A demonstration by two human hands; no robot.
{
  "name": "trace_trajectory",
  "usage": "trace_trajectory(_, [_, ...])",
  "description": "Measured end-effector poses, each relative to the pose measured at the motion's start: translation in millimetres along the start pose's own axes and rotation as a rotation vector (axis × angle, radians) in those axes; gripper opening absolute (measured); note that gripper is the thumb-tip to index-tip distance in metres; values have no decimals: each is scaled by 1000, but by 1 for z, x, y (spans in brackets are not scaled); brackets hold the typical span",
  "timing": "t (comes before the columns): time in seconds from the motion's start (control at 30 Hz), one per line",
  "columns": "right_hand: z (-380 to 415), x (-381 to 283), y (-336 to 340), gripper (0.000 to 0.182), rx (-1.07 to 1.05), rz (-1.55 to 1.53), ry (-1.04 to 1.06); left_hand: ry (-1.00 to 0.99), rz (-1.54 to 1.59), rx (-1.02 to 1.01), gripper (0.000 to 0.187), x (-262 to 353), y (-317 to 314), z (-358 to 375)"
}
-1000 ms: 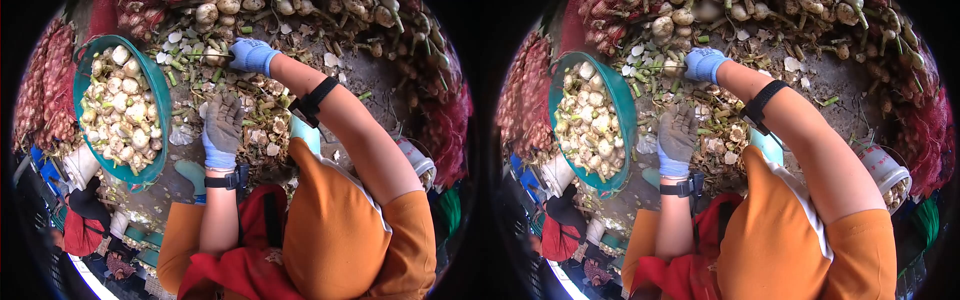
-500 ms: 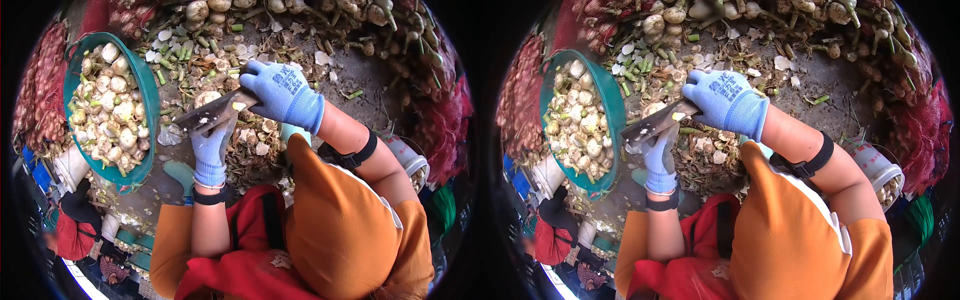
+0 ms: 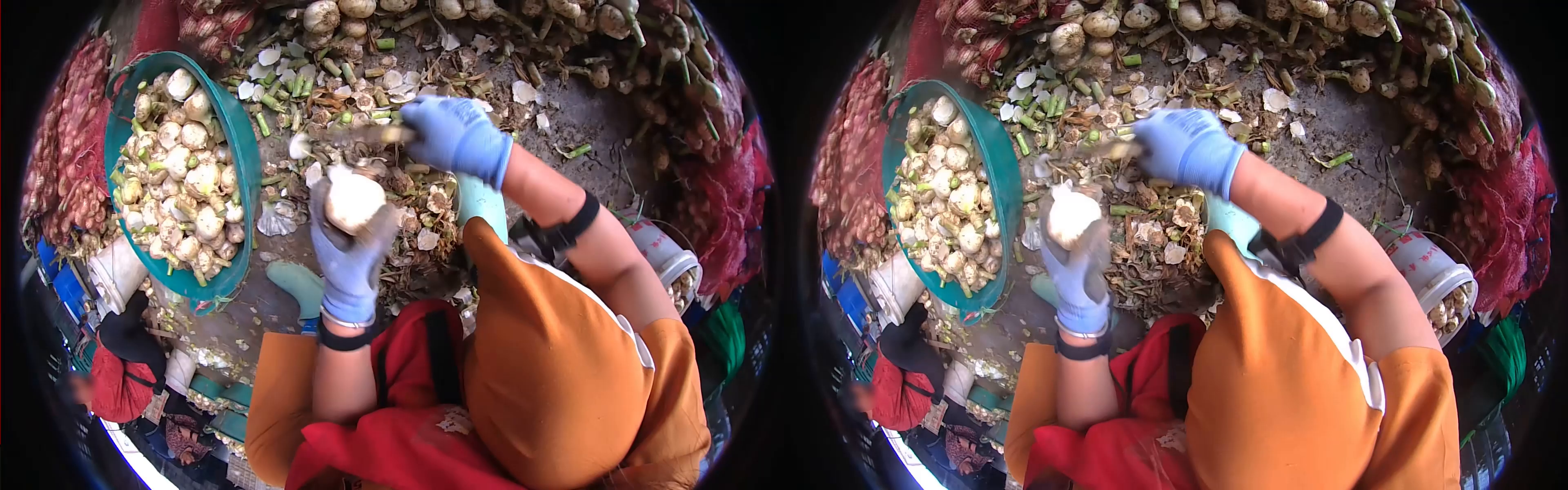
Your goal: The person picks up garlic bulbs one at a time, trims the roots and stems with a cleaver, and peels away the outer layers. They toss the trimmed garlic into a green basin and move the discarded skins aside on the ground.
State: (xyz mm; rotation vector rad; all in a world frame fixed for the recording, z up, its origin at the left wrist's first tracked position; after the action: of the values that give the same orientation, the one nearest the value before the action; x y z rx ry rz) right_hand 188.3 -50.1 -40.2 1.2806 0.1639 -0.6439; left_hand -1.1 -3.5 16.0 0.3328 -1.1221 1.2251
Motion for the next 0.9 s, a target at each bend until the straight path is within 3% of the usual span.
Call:
trace_trajectory(0.03, [-6,11,-2,30,-71,-39,-140,-32,-82,-41,65,2,-7,5])
trace_trajectory(0.07, [-7,12,-3,30,-69,-39,-135,-45,114,-54,74,-3,-13,6])
trace_trajectory(0.1, [-6,15,-11,30,-226,-421,-246,-51,113,-56,74,-11,-2,-5])
trace_trajectory(0.13, [1,12,-16,31,-384,-806,-361,-141,-259,-87,78,-21,16,-17])
trace_trajectory(0.17, [1,-4,-27,33,-394,-1150,-269,-235,-625,-118,83,-21,14,-24])
trace_trajectory(0.2, [-4,-6,-30,32,-309,-1087,-158,-274,-487,-166,85,-24,13,-24])
trace_trajectory(0.23, [-7,-13,-27,31,-226,-1027,-50,-75,-57,-113,80,-23,8,-24])
trace_trajectory(0.27, [4,-32,22,29,-369,-843,-137,46,97,-69,70,-19,10,-24])
trace_trajectory(0.3, [-2,-36,16,30,27,-559,213,171,250,-22,61,-16,14,-22])
trace_trajectory(0.33, [-5,-34,10,29,-30,-354,208,168,21,-41,40,-8,17,-21])
trace_trajectory(0.37, [-11,-29,12,29,-78,-135,209,23,-14,-19,34,0,19,-27])
trace_trajectory(0.4, [-18,-13,11,29,-301,-88,74,-121,-49,5,29,10,23,-32])
trace_trajectory(0.43, [-29,12,2,29,-374,25,-30,-188,39,17,30,29,32,-39])
trace_trajectory(0.47, [-39,31,0,30,-347,94,-120,-151,399,88,34,49,46,-42])
trace_trajectory(0.5, [-48,50,2,29,-124,131,-100,73,794,-324,42,77,61,-48])
trace_trajectory(0.53, [-59,64,7,30,-81,-22,-144,183,1117,-551,50,93,53,-46])
trace_trajectory(0.57, [-64,61,21,31,166,90,-53,194,1118,-548,50,94,59,-47])
trace_trajectory(0.63, [-98,76,14,33,93,185,-134,-16,1201,-336,55,91,80,-61])
trace_trajectory(0.67, [-103,77,9,32,65,296,-156,-34,965,-239,57,77,78,-67])
trace_trajectory(0.7, [-106,79,4,31,31,403,-181,-32,966,-246,57,68,74,-68])
trace_trajectory(0.77, [-95,65,4,28,42,299,-186,187,825,-161,54,37,43,-63])
trace_trajectory(0.83, [-71,48,-2,29,-105,38,-207,223,718,-143,54,7,46,-63])
trace_trajectory(0.87, [-54,31,-6,29,-53,-32,-87,257,602,-125,53,-9,45,-62])
trace_trajectory(0.9, [-34,12,-10,29,-6,-112,31,350,550,59,50,-24,39,-60])
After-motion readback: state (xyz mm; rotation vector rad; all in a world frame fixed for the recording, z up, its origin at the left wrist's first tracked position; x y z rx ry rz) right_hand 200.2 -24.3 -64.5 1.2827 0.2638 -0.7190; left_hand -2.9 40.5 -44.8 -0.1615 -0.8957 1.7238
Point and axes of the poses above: each hand's wrist, its own z-axis away from the middle knuckle, its own y-axis out of the back of the hand, x = y × z, the point moved 4 cm from there along -z, towards the middle knuckle, and after that the axes turned 11 degrees about z, right-handed, at the moved point
